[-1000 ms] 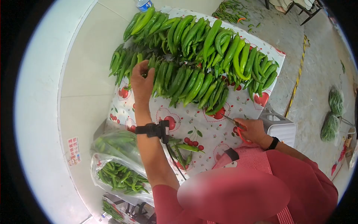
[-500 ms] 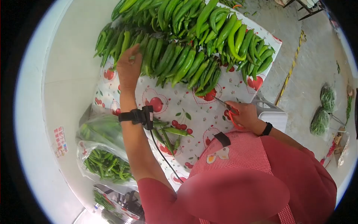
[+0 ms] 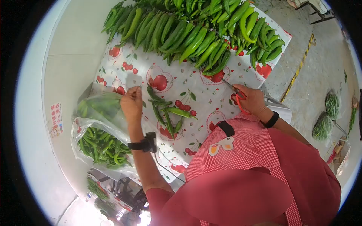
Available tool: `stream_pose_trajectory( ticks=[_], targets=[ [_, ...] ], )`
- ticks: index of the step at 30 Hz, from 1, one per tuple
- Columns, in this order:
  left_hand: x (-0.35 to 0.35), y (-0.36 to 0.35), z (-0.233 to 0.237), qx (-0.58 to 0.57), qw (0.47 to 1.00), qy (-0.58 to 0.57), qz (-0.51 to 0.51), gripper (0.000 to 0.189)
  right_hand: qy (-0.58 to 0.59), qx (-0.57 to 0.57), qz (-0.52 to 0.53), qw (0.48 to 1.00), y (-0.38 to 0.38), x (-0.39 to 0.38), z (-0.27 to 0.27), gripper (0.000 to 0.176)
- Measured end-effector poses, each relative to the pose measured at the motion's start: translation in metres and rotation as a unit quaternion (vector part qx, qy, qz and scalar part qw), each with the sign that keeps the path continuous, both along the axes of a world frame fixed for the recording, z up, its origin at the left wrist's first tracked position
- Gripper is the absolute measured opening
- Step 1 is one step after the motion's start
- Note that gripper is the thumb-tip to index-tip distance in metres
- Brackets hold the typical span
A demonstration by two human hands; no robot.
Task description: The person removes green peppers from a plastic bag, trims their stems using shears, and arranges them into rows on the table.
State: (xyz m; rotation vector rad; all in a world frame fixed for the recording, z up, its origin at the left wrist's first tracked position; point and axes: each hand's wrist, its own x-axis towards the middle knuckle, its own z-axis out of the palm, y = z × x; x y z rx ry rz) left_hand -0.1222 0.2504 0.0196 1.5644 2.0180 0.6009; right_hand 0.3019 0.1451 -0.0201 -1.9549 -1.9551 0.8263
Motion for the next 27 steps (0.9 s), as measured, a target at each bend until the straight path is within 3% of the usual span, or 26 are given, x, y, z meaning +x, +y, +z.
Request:
stream_pose_trajectory(
  ticks=[4, 7, 9, 10, 12, 13, 15, 16, 18, 21, 25, 27],
  targets=[
    [0.028, -0.018, -0.022, -0.013, 0.996, 0.082, 0.037, 0.031, -0.037, 0.004, -0.008, 0.999, 0.000, -0.004, 0.002, 0.042],
    [0.056, -0.023, -0.026, 0.010, 0.991, 0.133, -0.024, 0.036, -0.032, 0.011, -0.007, 0.999, 0.000, -0.002, 0.004, 0.042],
    [0.074, -0.025, -0.023, 0.061, 0.990, 0.102, -0.074, 0.037, -0.043, -0.022, 0.003, 0.999, 0.003, -0.003, 0.013, 0.044],
    [0.086, -0.026, -0.017, 0.068, 0.995, 0.033, -0.067, 0.033, -0.045, -0.022, 0.001, 0.999, 0.005, -0.002, 0.020, 0.044],
    [0.104, -0.032, -0.004, 0.079, 0.993, 0.013, -0.089, 0.031, 0.052, -0.100, 0.021, 0.993, 0.006, 0.001, 0.036, 0.049],
    [0.112, -0.036, 0.002, 0.090, 0.990, -0.003, -0.108, 0.029, 0.048, -0.101, 0.020, 0.994, 0.005, -0.001, 0.038, 0.049],
    [0.128, -0.044, 0.015, 0.126, 0.983, 0.007, -0.135, 0.026, 0.209, -0.090, 0.079, 0.971, 0.005, -0.007, 0.041, 0.053],
    [0.135, -0.048, 0.018, 0.160, 0.974, 0.022, -0.161, 0.024, 0.204, -0.089, 0.079, 0.972, 0.006, -0.010, 0.044, 0.053],
    [0.145, -0.058, 0.020, 0.138, 0.980, -0.009, -0.145, 0.025, 0.289, -0.108, 0.106, 0.945, 0.007, -0.020, 0.049, 0.043],
    [0.157, -0.070, 0.019, 0.083, 0.987, -0.065, -0.123, 0.026, 0.303, -0.171, 0.130, 0.928, 0.013, -0.025, 0.065, 0.040],
    [0.171, -0.083, 0.012, 0.031, 0.987, -0.105, -0.117, 0.027, 0.266, -0.143, 0.149, 0.942, 0.006, -0.025, 0.053, 0.046],
    [0.176, -0.087, 0.008, 0.045, 0.984, -0.115, -0.127, 0.028, 0.309, -0.145, 0.129, 0.931, 0.003, -0.025, 0.048, 0.044]
  ],
)
